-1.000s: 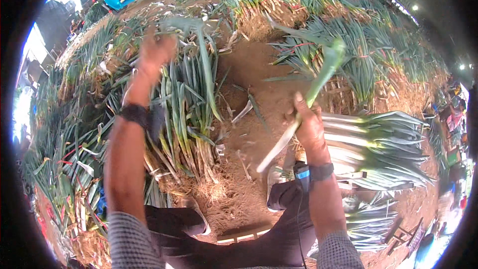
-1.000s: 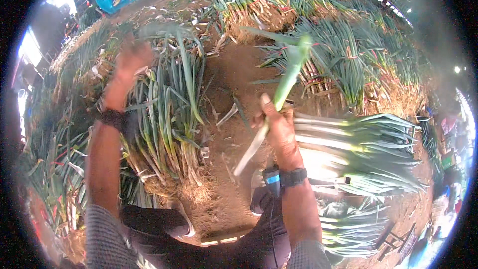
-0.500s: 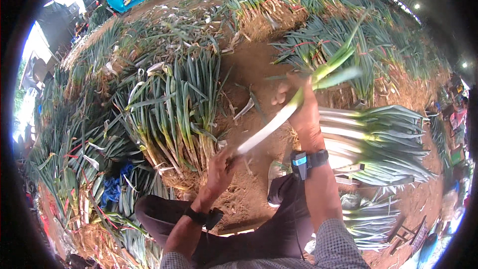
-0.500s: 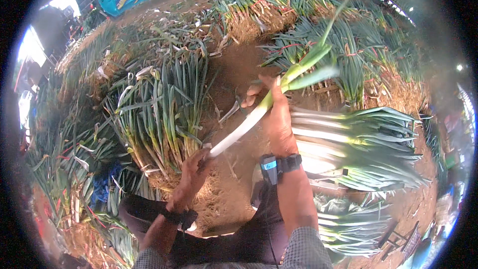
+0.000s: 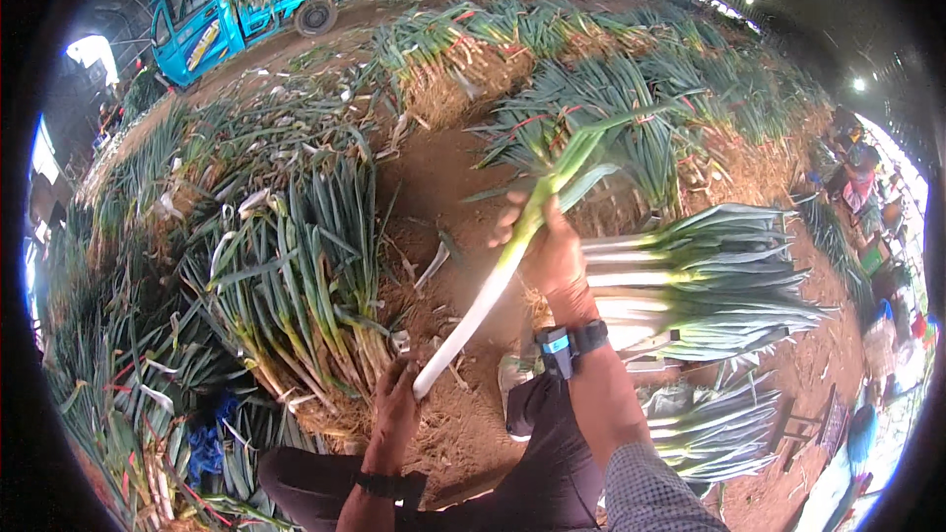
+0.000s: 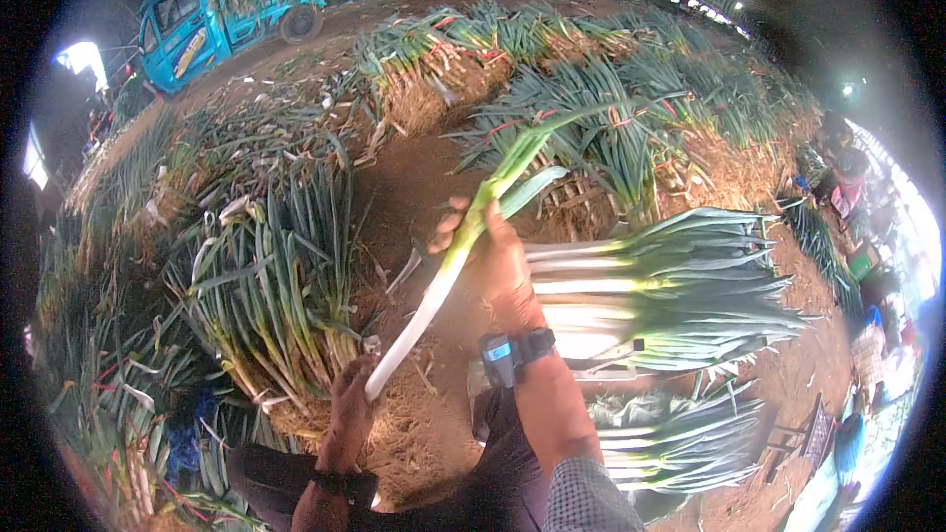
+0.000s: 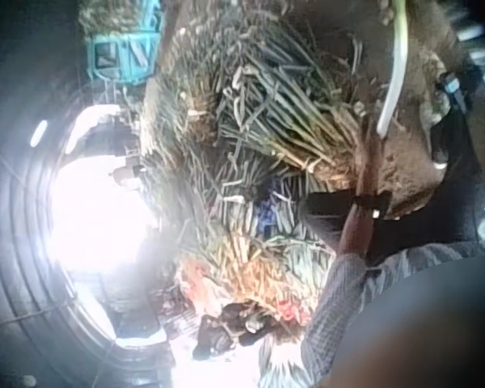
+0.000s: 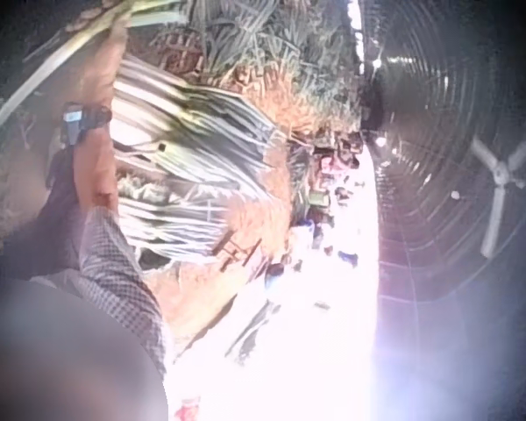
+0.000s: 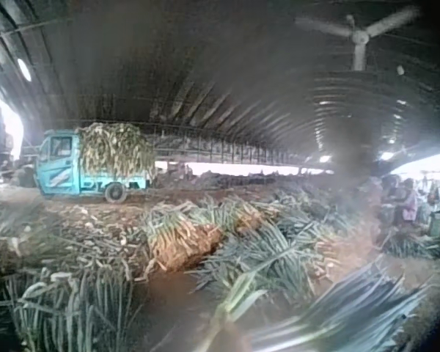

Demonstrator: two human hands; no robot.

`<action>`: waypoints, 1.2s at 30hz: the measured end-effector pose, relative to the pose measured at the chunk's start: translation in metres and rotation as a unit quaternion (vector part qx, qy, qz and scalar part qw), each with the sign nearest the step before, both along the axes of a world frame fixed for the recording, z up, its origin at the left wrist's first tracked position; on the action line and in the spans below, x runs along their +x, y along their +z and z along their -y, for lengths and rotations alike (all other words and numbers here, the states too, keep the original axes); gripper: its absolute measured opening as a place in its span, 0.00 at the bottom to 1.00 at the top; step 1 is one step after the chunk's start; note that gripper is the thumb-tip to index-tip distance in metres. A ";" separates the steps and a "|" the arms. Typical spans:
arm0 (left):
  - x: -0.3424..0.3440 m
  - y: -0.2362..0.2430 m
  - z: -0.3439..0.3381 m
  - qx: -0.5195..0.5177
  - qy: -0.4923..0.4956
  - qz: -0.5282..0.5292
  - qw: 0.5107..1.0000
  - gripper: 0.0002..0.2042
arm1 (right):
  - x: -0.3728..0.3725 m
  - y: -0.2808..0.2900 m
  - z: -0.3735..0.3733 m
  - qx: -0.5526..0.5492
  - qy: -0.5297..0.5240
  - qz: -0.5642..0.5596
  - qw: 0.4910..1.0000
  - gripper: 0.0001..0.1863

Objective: The person sorts and cleans leeks by hand, stripping away outer leaves and roots, and then arranges the cleaned stalks into neat bundles.

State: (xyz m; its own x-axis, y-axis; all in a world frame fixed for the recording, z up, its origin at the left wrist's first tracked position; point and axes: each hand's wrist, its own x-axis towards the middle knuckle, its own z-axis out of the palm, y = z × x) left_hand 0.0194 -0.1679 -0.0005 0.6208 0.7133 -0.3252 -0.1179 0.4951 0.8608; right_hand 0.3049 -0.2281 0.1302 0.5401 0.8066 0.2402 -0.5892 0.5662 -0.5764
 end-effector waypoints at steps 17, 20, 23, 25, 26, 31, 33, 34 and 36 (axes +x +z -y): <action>-0.021 -0.020 0.013 -0.033 -0.162 -0.154 0.974 0.16 | -0.018 0.000 0.004 -0.123 0.029 0.155 0.980 0.22; -0.043 -0.066 0.008 0.272 -0.158 -0.304 0.899 0.14 | -0.014 -0.012 -0.006 -0.202 -0.089 0.250 0.943 0.15; -0.034 -0.043 -0.008 0.399 -0.062 -0.229 0.886 0.15 | -0.009 -0.029 -0.014 -0.270 -0.163 0.380 0.869 0.15; -0.012 -0.003 -0.029 0.451 -0.057 -0.161 0.876 0.18 | -0.009 -0.039 -0.020 -0.271 -0.180 0.449 0.832 0.16; -0.005 0.023 -0.042 0.419 -0.076 -0.157 0.891 0.19 | -0.019 -0.038 -0.027 -0.262 -0.169 0.447 0.838 0.16; 0.054 0.153 -0.060 0.467 -0.068 -0.140 0.870 0.16 | -0.051 -0.023 -0.020 -0.224 0.001 0.404 0.887 0.21; 0.071 0.160 -0.077 0.441 -0.068 -0.102 0.889 0.13 | -0.049 -0.032 -0.023 -0.132 0.093 0.353 0.922 0.20; 0.074 0.157 -0.085 0.441 -0.067 -0.106 0.889 0.13 | -0.050 -0.031 -0.024 -0.130 0.096 0.350 0.923 0.20; 0.080 0.149 -0.099 0.166 0.068 0.026 0.983 0.11 | -0.048 -0.030 -0.022 -0.168 0.125 0.406 0.889 0.18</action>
State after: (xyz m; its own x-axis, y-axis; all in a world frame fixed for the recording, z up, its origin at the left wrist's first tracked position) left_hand 0.0994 -0.0689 0.1488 0.5217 0.8526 -0.0300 -0.2123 0.1638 0.9634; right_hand 0.2570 -0.2058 0.0997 0.0913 0.9772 0.1915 0.0154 0.1909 -0.9815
